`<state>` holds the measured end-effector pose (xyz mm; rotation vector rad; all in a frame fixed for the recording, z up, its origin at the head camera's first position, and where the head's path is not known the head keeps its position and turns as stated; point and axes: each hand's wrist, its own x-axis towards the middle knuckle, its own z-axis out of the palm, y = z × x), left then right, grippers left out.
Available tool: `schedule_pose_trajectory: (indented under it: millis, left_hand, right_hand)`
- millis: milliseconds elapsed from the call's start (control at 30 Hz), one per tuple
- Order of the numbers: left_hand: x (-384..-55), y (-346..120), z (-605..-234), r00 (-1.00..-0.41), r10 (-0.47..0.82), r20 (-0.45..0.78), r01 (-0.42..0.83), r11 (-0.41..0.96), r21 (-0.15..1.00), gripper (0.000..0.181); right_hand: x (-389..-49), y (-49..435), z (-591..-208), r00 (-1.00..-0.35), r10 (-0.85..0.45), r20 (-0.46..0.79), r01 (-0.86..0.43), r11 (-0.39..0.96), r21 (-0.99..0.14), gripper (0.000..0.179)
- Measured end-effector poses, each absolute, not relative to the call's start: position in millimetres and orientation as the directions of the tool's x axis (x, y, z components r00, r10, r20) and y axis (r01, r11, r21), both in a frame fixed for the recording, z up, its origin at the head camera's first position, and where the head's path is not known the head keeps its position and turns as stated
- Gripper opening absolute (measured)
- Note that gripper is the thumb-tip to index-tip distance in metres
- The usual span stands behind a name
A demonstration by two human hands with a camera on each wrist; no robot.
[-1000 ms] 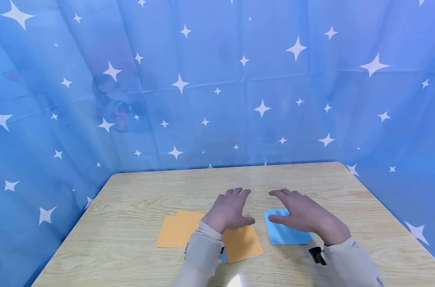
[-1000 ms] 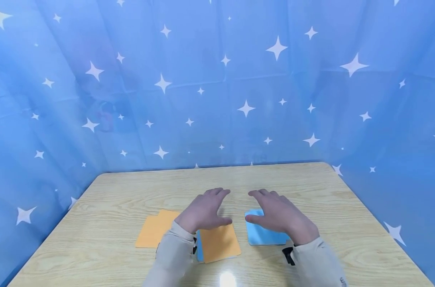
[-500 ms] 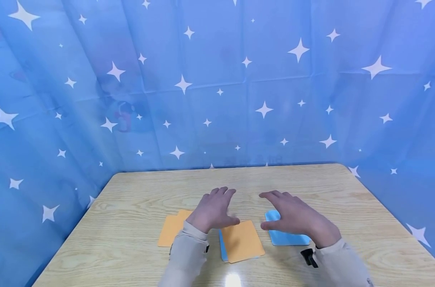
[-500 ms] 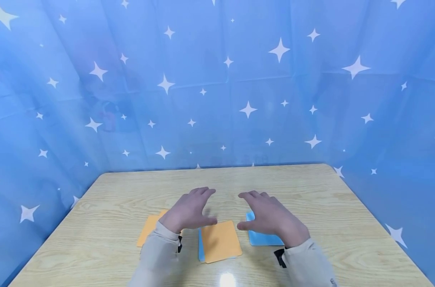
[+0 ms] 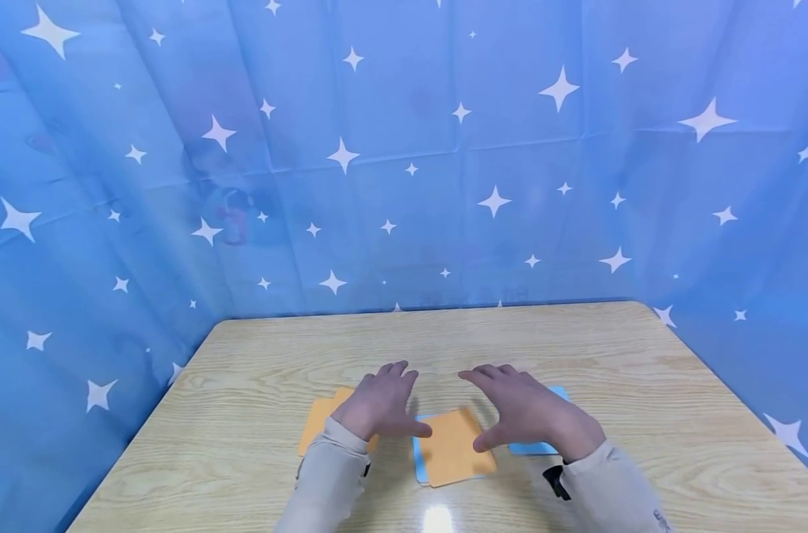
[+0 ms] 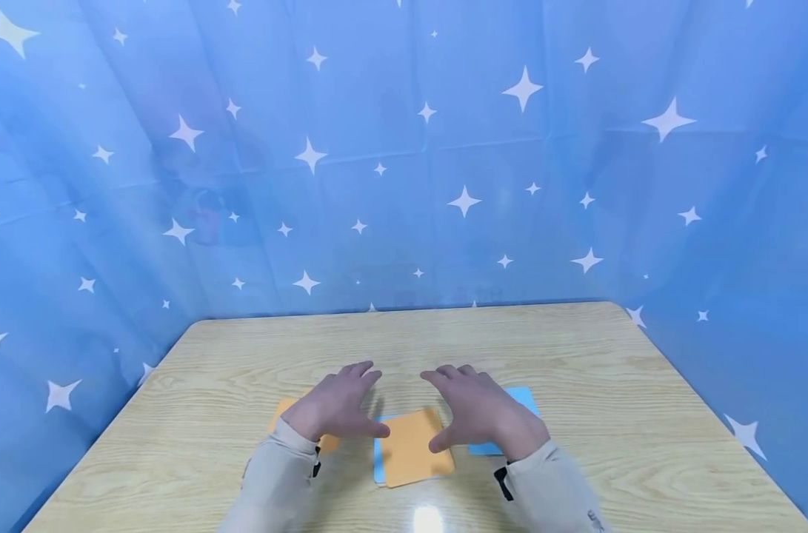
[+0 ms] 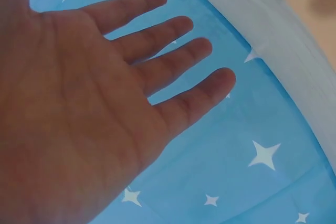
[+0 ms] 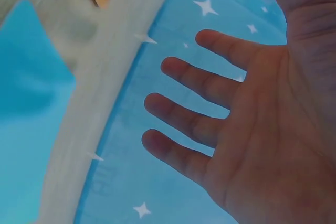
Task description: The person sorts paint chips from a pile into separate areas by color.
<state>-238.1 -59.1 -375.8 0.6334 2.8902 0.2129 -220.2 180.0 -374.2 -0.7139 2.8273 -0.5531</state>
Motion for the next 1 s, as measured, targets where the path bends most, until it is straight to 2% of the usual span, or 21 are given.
schedule_pose_trajectory:
  millis: [267,467,633,800,1000]
  left_hand:
    - [-232.5,-38.4,-386.3,-0.87,0.44,-0.222,0.417,0.898,0.141,0.09]
    - [-227.2,-27.6,-396.2,-0.866,0.436,-0.245,0.414,0.9,0.138,0.089]
    - [-223.6,-22.9,-399.4,-0.863,0.45,-0.231,0.434,0.893,0.117,0.081]
    - [-222.6,-20.6,-400.3,-0.86,0.469,-0.204,0.441,0.882,0.167,0.087]
    - [-224.7,-19.7,-401.3,-0.863,0.46,-0.208,0.433,0.886,0.164,0.088]
  right_hand:
    - [-227.3,171.1,-395.0,-0.834,-0.528,-0.16,-0.445,0.815,-0.372,0.107]
    - [-229.7,166.2,-405.4,-0.832,-0.514,-0.208,-0.419,0.829,-0.371,0.107]
    - [-230.0,164.5,-408.5,-0.832,-0.522,-0.19,-0.433,0.823,-0.368,0.101]
    - [-227.6,162.6,-407.1,-0.826,-0.544,-0.151,-0.461,0.804,-0.376,0.094]
    - [-226.4,159.6,-405.8,-0.831,-0.525,-0.185,-0.442,0.824,-0.354,0.1]
